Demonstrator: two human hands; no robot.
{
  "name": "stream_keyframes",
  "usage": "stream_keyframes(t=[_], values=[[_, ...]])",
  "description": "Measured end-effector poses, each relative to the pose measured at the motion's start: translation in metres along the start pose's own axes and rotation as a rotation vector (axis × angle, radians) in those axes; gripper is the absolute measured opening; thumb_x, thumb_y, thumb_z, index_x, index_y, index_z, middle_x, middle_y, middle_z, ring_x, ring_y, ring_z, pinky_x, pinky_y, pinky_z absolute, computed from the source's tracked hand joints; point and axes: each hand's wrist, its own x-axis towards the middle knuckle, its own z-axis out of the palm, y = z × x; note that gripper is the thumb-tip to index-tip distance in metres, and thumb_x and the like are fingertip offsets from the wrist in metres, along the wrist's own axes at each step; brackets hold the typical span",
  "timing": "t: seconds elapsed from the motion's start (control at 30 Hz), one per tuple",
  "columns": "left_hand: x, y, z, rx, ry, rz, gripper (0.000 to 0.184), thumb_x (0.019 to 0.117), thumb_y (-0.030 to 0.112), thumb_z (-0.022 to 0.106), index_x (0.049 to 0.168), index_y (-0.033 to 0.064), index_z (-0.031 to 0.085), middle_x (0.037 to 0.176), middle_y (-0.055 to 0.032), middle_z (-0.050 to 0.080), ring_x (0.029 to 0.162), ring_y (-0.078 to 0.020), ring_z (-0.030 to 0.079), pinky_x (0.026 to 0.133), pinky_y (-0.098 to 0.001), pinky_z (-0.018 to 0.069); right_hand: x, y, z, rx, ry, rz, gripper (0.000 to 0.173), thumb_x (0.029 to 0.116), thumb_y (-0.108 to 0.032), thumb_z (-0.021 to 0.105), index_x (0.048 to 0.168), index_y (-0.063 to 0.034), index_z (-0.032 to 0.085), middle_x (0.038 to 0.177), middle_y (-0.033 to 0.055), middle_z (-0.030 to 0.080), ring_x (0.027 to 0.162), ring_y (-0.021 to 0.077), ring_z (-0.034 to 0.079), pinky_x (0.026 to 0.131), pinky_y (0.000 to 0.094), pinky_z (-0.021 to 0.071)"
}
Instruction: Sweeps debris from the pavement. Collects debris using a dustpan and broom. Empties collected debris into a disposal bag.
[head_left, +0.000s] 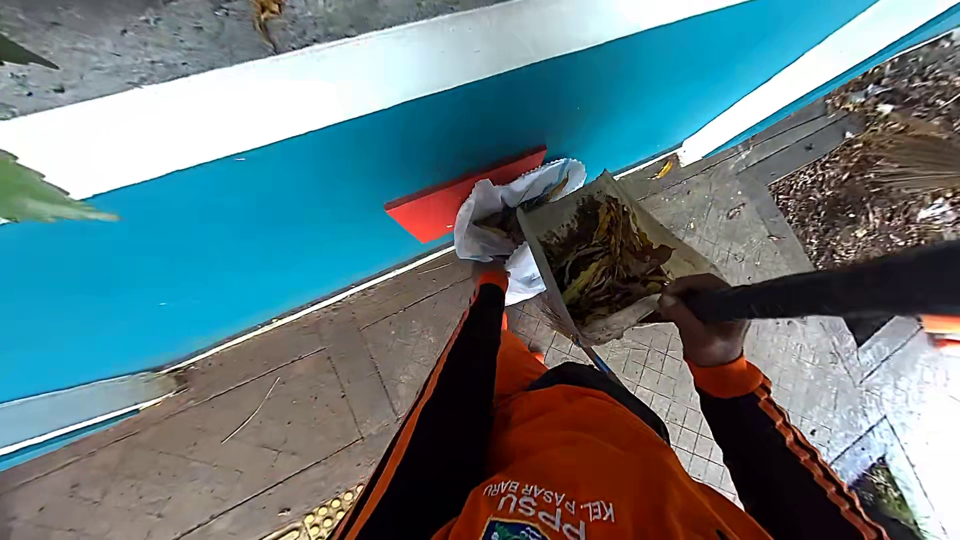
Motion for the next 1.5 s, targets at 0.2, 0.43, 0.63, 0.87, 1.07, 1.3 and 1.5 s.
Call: stream_keyframes(t=[0.2, 0.43, 0.63, 0.87, 1.07, 1.3, 1.5], values=[[0.022, -0.05, 0.05, 0.004, -0.074, 0.104, 0.067, 0.1006, 0.02, 0.063, 0.157, 0.0029, 0.03, 0.122, -0.0293, 0.065, 0.097, -0.0399, 0.071, 0.086, -0.0559, 0.0595, 0.069, 0.007, 0.039, -0.29, -0.205, 0.159, 0.031, 0.0834, -0.02, 0.075, 0.108, -0.0025, 0.068, 0.093, 0.0034, 0.074, 0.072, 0.011, 0.07, 0.065, 0.0355, 0.0627], [0.017, -0.063, 0.05, -0.114, -0.138, 0.091, 0.081, 0.0983, 0.01, 0.064, 0.164, 0.0095, 0.015, 0.129, -0.0308, 0.061, 0.094, -0.0383, 0.071, 0.083, -0.0535, 0.06, 0.133, 0.004, 0.075, -0.507, -0.549, 0.16, 0.031, 0.0858, -0.023, 0.071, 0.109, -0.0027, 0.071, 0.092, 0.012, 0.074, 0.076, 0.0211, 0.071, 0.073, 0.049, 0.0602], [0.039, -0.066, 0.038, -0.203, -0.157, 0.06, 0.081, 0.1003, 0.011, 0.061, 0.165, 0.0151, 0.011, 0.116, -0.0295, 0.065, 0.079, -0.0337, 0.07, 0.072, -0.0487, 0.0601, 0.118, 0.04, 0.05, -0.166, -0.552, 0.079, 0.026, 0.083, -0.015, 0.072, 0.106, -0.0034, 0.069, 0.085, -0.0007, 0.072, 0.063, 0.0034, 0.063, 0.058, 0.0238, 0.0565], [0.044, -0.077, 0.031, -0.106, -0.162, 0.107, 0.073, 0.1018, 0.014, 0.058, 0.163, 0.0122, 0.019, 0.106, -0.0256, 0.068, 0.078, -0.0309, 0.07, 0.075, -0.0472, 0.0597, 0.135, 0.037, 0.08, -0.29, -0.535, 0.194, 0.027, 0.0806, -0.016, 0.07, 0.104, -0.0027, 0.071, 0.075, 0.0018, 0.067, 0.058, 0.0084, 0.061, 0.056, 0.0325, 0.0562], [0.039, -0.082, 0.03, -0.282, -0.197, 0.166, 0.054, 0.1003, 0.01, 0.064, 0.15, 0.0061, 0.041, 0.113, -0.0245, 0.065, 0.077, -0.0299, 0.067, 0.069, -0.046, 0.0593, 0.178, 0.069, 0.154, -0.606, -0.809, 0.291, 0.02, 0.0879, -0.014, 0.072, 0.105, -0.0026, 0.073, 0.095, 0.0166, 0.072, 0.089, 0.0314, 0.07, 0.082, 0.0577, 0.0554], [0.032, -0.068, 0.014, -0.253, -0.12, 0.096, 0.063, 0.0956, 0.004, 0.064, 0.153, 0.0059, 0.038, 0.117, -0.0274, 0.065, 0.08, -0.0352, 0.069, 0.068, -0.0516, 0.0596, 0.188, 0.054, 0.184, -0.798, -0.918, 0.37, 0.026, 0.0901, -0.02, 0.074, 0.107, -0.0018, 0.069, 0.099, 0.0186, 0.07, 0.096, 0.0358, 0.068, 0.085, 0.0598, 0.0533], [0.043, -0.054, 0.007, -0.204, -0.084, 0.049, 0.065, 0.0959, 0.008, 0.065, 0.153, 0.0069, 0.036, 0.115, -0.0282, 0.065, 0.076, -0.035, 0.07, 0.066, -0.0511, 0.06, 0.198, 0.014, 0.158, -0.777, -0.853, 0.336, 0.02, 0.0891, -0.015, 0.073, 0.104, -0.0022, 0.069, 0.093, 0.0171, 0.07, 0.089, 0.0341, 0.069, 0.079, 0.0597, 0.0541]])
